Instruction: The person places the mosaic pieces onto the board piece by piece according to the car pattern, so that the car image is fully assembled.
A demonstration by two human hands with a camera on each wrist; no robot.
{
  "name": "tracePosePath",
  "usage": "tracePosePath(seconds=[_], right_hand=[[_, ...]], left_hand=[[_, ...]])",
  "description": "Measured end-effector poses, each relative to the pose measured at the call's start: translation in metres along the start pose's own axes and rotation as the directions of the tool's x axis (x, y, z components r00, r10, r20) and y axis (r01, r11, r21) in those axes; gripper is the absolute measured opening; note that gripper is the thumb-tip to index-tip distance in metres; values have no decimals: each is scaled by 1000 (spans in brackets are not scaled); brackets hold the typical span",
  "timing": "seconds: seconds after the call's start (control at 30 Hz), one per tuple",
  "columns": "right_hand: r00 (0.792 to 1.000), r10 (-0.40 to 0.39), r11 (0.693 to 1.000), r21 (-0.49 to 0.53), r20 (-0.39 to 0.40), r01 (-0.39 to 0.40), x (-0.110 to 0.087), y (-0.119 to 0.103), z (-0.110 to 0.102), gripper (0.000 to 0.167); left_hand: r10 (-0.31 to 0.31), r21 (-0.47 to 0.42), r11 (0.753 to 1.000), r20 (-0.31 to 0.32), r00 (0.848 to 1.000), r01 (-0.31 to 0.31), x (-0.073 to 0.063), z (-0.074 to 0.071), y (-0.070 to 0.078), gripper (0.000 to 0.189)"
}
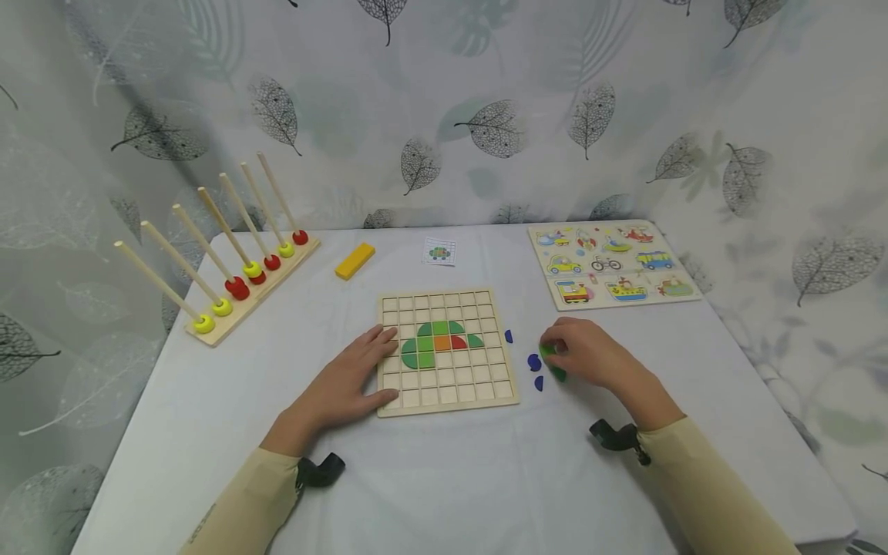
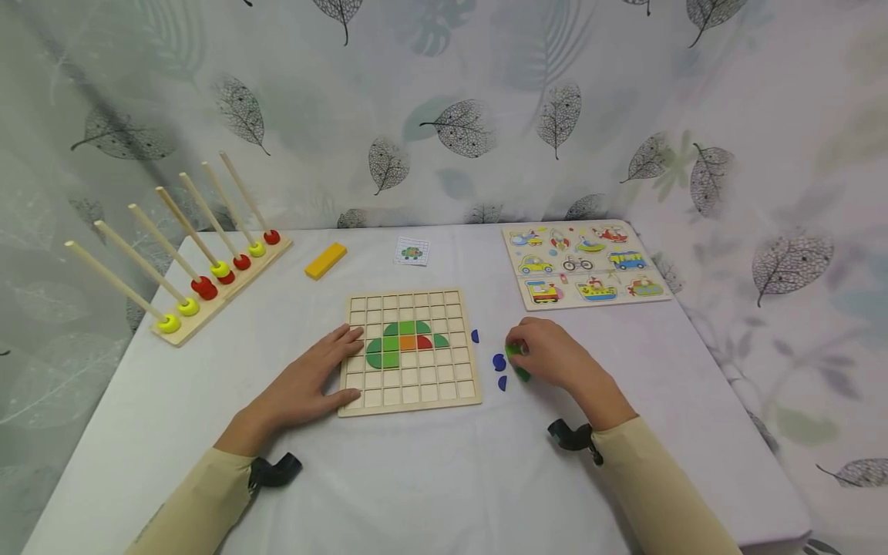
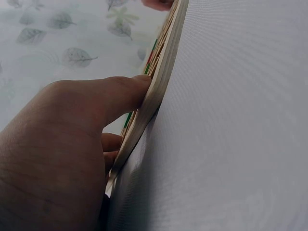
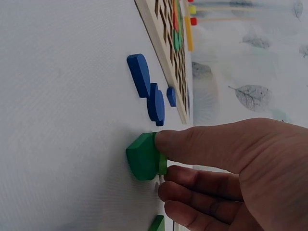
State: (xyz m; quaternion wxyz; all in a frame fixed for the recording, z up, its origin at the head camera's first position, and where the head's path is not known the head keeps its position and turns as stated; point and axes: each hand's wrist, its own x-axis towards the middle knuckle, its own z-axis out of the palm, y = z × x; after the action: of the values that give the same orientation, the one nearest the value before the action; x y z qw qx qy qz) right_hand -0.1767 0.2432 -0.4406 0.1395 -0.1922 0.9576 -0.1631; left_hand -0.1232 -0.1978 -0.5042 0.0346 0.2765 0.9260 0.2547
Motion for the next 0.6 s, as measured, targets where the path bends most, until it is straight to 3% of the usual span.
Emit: tracePosePath(seconds=[0.6], right_hand=[[999, -14, 1000, 15, -29, 14, -1, 3, 3, 26]], left_hand=[[3, -5, 1000, 1, 1000, -3, 0, 0, 0, 82]])
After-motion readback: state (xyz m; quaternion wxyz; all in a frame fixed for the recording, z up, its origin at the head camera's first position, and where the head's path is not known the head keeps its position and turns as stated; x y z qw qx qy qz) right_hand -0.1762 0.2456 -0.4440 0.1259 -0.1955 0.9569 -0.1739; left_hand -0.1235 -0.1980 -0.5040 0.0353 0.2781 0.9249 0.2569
